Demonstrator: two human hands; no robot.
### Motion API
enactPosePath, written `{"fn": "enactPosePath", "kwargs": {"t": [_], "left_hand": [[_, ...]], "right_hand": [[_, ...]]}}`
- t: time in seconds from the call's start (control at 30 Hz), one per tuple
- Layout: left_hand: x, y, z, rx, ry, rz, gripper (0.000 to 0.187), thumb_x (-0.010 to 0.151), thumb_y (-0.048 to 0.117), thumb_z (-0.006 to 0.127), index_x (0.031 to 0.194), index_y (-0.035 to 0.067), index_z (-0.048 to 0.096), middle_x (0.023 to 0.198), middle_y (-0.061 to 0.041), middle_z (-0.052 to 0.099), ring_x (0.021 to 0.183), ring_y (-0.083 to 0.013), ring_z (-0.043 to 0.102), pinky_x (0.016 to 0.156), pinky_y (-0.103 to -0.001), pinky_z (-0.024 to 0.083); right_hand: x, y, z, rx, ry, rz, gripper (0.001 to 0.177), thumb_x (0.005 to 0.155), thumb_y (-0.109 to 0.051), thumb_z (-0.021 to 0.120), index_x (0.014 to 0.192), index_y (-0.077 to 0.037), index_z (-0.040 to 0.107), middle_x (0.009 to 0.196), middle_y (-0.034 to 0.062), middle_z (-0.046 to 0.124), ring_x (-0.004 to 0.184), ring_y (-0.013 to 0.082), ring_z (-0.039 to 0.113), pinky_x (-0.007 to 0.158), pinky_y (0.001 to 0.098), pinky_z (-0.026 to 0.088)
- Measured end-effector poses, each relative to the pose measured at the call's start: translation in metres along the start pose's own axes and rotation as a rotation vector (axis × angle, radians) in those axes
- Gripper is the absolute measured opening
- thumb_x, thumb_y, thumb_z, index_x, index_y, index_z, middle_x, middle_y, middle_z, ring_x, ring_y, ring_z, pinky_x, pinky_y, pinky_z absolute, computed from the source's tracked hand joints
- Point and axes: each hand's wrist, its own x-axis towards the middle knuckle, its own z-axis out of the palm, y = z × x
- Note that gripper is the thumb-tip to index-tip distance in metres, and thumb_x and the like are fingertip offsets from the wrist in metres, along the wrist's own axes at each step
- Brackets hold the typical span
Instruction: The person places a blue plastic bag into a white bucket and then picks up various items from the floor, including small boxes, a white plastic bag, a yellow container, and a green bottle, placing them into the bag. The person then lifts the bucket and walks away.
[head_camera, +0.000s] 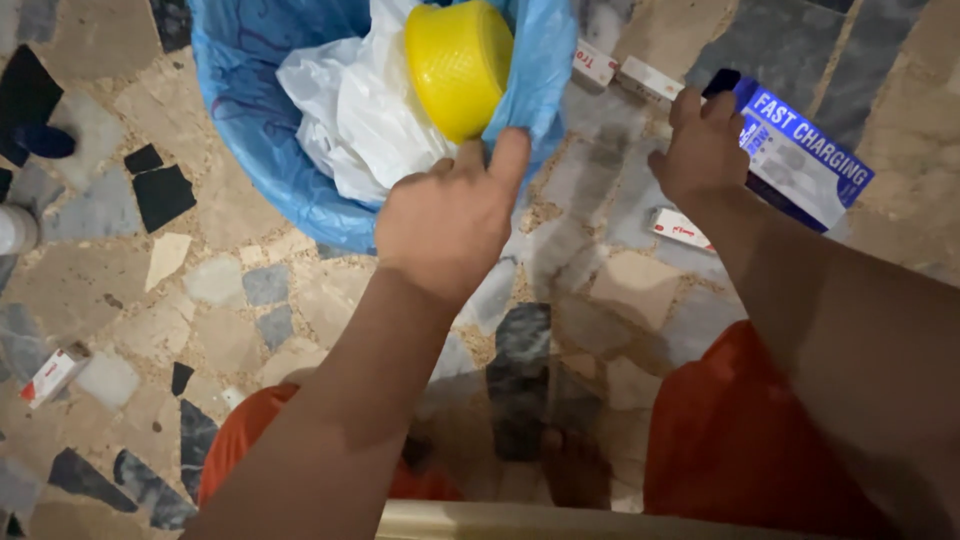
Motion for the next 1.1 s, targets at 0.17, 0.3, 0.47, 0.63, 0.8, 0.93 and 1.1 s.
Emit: {"fn": "enactPosePath", "kwargs": {"t": [0.17, 0.3, 0.47, 0.63, 0.8, 0.93, 1.1], "left_hand": [[0.002, 0.000, -0.003, 0.002, -0.026, 0.008, 0.024, 0.091, 0.012, 0.059, 0.112, 0.013, 0.048, 0.084, -0.007, 0.067, 0.070, -0.0272, 0.072, 0.055, -0.042, 0.057], [0.002, 0.001, -0.002, -0.009, -0.056, -0.017, 0.023, 0.092, 0.014, 0.059, 0.113, 0.013, 0.049, 0.084, -0.007, 0.067, 0.070, -0.0275, 0.072, 0.055, -0.043, 0.057], [0.003, 0.002, -0.004, 0.002, -0.039, -0.015, 0.023, 0.091, 0.015, 0.059, 0.112, 0.014, 0.049, 0.085, -0.006, 0.067, 0.070, -0.0270, 0.072, 0.054, -0.043, 0.057], [0.001, 0.001, 0.001, 0.019, -0.002, -0.010, 0.023, 0.092, 0.013, 0.059, 0.113, 0.013, 0.051, 0.083, -0.006, 0.067, 0.069, -0.0267, 0.072, 0.052, -0.043, 0.056], [0.002, 0.001, 0.000, 0.011, 0.029, -0.003, 0.021, 0.091, 0.014, 0.060, 0.110, 0.014, 0.051, 0.084, -0.006, 0.067, 0.069, -0.0260, 0.072, 0.053, -0.042, 0.056], [0.002, 0.003, -0.001, 0.032, 0.041, -0.004, 0.020, 0.092, 0.014, 0.060, 0.110, 0.013, 0.051, 0.081, -0.006, 0.066, 0.066, -0.0258, 0.071, 0.051, -0.042, 0.055], [0.000, 0.002, 0.003, 0.020, 0.027, -0.011, 0.019, 0.093, 0.014, 0.059, 0.110, 0.014, 0.051, 0.081, -0.005, 0.066, 0.066, -0.0259, 0.071, 0.051, -0.042, 0.055]], "right_hand": [[0.020, 0.008, 0.007, -0.071, 0.059, -0.217, 0.046, 0.079, -0.026, 0.085, 0.119, -0.014, 0.065, 0.146, 0.0221, 0.040, 0.139, 0.0465, 0.036, 0.099, 0.0574, 0.047], [0.038, 0.016, 0.024, -0.176, -0.121, -0.255, 0.040, 0.073, -0.033, 0.084, 0.112, -0.026, 0.078, 0.156, 0.0209, 0.033, 0.139, 0.0495, 0.030, 0.104, 0.0589, 0.042], [0.037, 0.031, 0.040, -0.171, -0.215, -0.192, 0.043, 0.079, -0.030, 0.079, 0.123, -0.029, 0.077, 0.149, 0.0263, 0.044, 0.133, 0.0545, 0.041, 0.112, 0.0543, 0.043], [0.037, 0.037, 0.055, -0.157, -0.269, -0.326, 0.048, 0.081, -0.034, 0.075, 0.129, -0.033, 0.073, 0.146, 0.0214, 0.049, 0.126, 0.0481, 0.050, 0.106, 0.0559, 0.045], [0.023, 0.022, 0.023, -0.143, -0.232, -0.150, 0.052, 0.079, -0.046, 0.079, 0.127, -0.027, 0.074, 0.140, 0.0188, 0.053, 0.134, 0.0438, 0.045, 0.106, 0.0551, 0.048], [0.005, 0.016, -0.001, -0.344, -0.452, -0.005, 0.076, 0.066, -0.055, 0.090, 0.132, -0.023, 0.068, 0.147, 0.0188, 0.042, 0.139, 0.0438, 0.036, 0.105, 0.0661, 0.043], [-0.008, 0.016, 0.019, -0.454, -0.454, -0.074, 0.074, 0.070, -0.050, 0.090, 0.134, -0.020, 0.068, 0.157, 0.0221, 0.033, 0.145, 0.0469, 0.031, 0.106, 0.0703, 0.040]]}}
